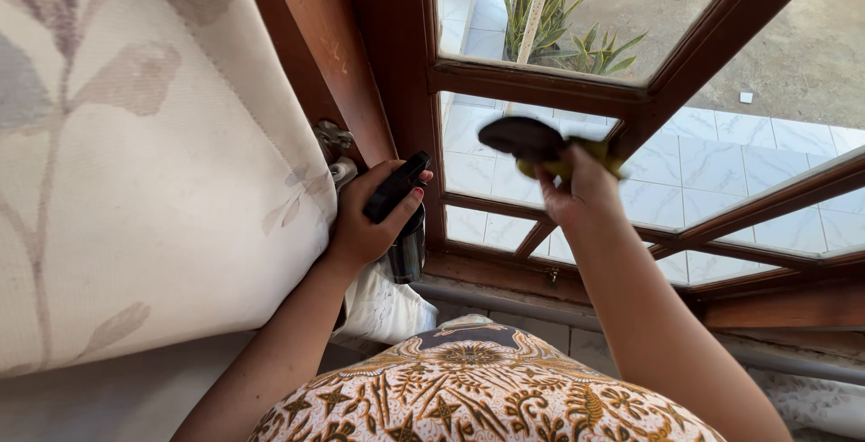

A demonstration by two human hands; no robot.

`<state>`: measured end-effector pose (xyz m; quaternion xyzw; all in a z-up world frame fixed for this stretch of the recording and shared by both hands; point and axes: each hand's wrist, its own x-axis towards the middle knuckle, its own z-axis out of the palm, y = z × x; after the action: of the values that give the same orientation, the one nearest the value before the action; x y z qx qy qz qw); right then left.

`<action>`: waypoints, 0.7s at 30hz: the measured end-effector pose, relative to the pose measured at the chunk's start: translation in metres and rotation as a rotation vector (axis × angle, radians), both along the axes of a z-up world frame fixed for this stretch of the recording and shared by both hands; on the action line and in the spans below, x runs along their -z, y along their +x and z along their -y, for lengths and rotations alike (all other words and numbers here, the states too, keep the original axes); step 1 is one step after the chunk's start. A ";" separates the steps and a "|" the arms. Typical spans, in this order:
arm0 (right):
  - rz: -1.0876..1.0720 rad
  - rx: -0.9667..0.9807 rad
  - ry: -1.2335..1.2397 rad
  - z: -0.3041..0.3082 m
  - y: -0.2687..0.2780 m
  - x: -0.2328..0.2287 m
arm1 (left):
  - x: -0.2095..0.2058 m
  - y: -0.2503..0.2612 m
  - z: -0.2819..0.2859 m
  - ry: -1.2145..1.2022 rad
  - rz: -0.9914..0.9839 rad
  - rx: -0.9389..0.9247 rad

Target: The person cleans a multi-pane window with a wooden frame using a spray bottle and a cloth. They repeatedly spray the glass and wipe it down, focusing on the lower sections of the window. The task involves methodical cleaning of the glass surface and the wooden frame.

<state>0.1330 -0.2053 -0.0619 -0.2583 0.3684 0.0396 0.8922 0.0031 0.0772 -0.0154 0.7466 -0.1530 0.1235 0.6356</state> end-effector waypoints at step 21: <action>0.959 0.090 -2.277 -0.014 -0.029 0.063 | -0.003 0.001 0.002 0.040 0.010 -0.030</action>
<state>0.1038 -0.1914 -0.1253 -0.8628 -0.1625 -0.4327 0.2047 0.0039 0.0751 -0.0122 0.7606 -0.1475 0.1337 0.6179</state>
